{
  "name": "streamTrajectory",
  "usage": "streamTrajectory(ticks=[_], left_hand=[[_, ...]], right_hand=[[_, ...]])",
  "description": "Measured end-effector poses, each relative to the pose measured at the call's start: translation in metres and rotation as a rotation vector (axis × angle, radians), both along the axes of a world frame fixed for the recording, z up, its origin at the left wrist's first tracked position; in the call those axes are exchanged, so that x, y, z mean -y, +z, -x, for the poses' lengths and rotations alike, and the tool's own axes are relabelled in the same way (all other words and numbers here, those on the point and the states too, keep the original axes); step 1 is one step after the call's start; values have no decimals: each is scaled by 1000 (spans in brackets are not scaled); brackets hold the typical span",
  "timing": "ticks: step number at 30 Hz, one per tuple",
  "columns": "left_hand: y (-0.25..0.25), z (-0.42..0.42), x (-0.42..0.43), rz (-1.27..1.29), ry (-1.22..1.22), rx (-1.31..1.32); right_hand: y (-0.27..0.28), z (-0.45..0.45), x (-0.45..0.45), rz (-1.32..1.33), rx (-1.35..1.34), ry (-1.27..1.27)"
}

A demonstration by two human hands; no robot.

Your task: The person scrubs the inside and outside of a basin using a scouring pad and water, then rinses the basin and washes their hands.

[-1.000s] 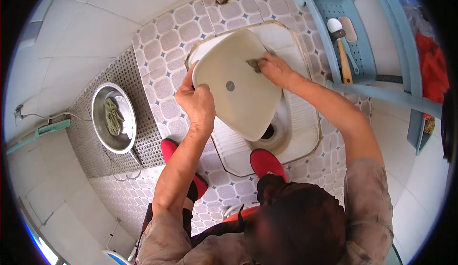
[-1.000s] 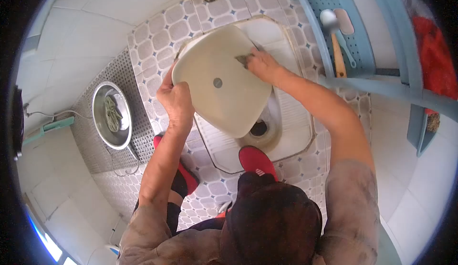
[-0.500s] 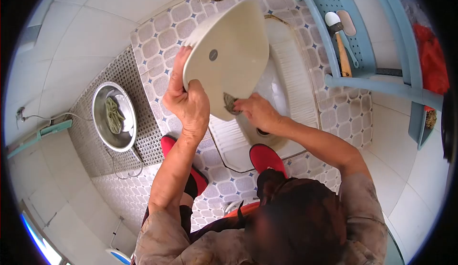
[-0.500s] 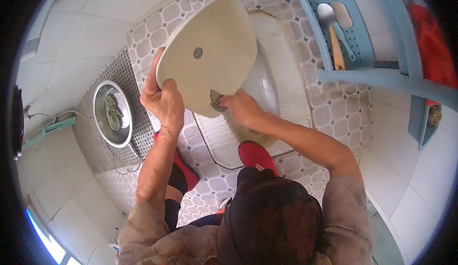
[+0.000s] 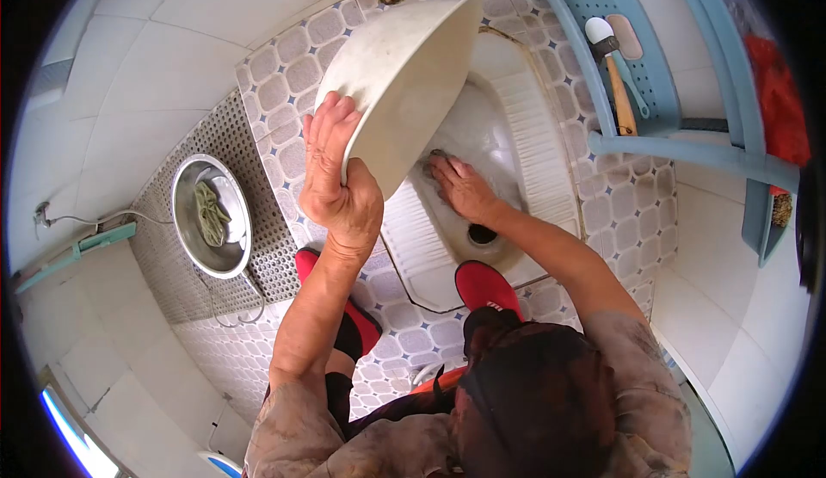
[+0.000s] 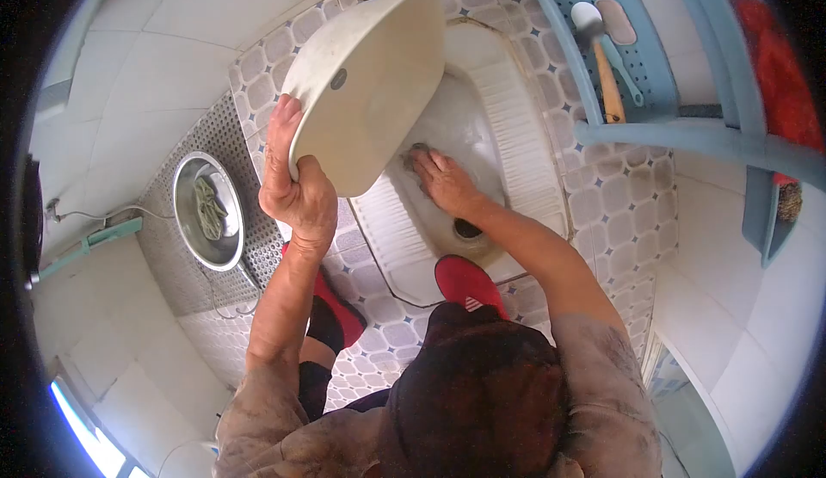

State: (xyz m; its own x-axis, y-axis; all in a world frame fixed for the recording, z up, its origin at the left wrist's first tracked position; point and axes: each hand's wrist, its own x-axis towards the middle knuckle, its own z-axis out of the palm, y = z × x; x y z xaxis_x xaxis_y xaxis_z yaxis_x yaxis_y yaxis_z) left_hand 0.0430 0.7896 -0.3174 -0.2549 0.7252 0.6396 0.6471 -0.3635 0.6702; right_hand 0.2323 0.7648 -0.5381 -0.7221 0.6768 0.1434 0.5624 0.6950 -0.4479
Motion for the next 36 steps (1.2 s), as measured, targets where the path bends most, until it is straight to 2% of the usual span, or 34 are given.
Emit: streamTrajectory(ticks=[1,3,4,6,7,9,10,11,12,13,15,16,17,18,19,21,23,25,29,31,32,34,36], left_hand=[[-1,1,0,-5,-2,-7],[-3,1,-1,-14,-3,-12],[-3,2,0,-18,-3,-4],[-5,3,3,-20,-3,7],[-7,4,3,-23,-27,-18],[-8,2,3,-21,-45,-37],[-6,-1,2,-17,-14,-17],[-5,-4,2,-9,10,2],[-6,-5,2,-3,5,-2],[-6,-5,1,-15,-1,-2],[-6,-3,4,-17,-12,-9],[-7,-4,4,-15,-16,-15],[-8,-5,3,-14,-20,-18],[-7,-7,2,-15,-24,-18],[-6,-9,1,-17,-43,-41],[-6,-11,2,-11,-57,-62],[-6,-9,0,10,-24,-30],[-7,-2,0,5,-42,14],[-7,1,0,30,-64,56],[1,-13,0,110,89,354],[8,-18,0,108,88,355],[23,-20,0,278,157,814],[23,-13,-1,287,163,737]], right_hand=[[-2,-3,-2,3,-3,-2],[-8,-15,-20,-21,220,-298],[-12,-18,-31,-22,220,-296],[-15,-22,-45,125,7,-476],[0,-17,-50,117,9,-475],[35,-2,-56,792,-409,-818],[59,6,-62,796,-402,-817],[86,15,-68,637,-508,-754],[97,20,-73,475,-614,-689],[90,21,-83,480,-621,-693],[67,21,-109,-151,-306,-557],[53,18,-111,-65,-193,-522],[38,22,-103,-67,-192,-527],[16,31,-92,151,-358,-648],[18,41,-85,374,-522,-758],[36,48,-56,195,-281,-527],[48,66,-26,369,-352,-171],[94,89,15,518,-466,-258],[131,81,20,535,-445,-293],[133,78,22,300,-449,-303],[135,76,20,298,-449,-304],[139,71,13,183,-456,-264],[135,57,3,111,-477,-180]])
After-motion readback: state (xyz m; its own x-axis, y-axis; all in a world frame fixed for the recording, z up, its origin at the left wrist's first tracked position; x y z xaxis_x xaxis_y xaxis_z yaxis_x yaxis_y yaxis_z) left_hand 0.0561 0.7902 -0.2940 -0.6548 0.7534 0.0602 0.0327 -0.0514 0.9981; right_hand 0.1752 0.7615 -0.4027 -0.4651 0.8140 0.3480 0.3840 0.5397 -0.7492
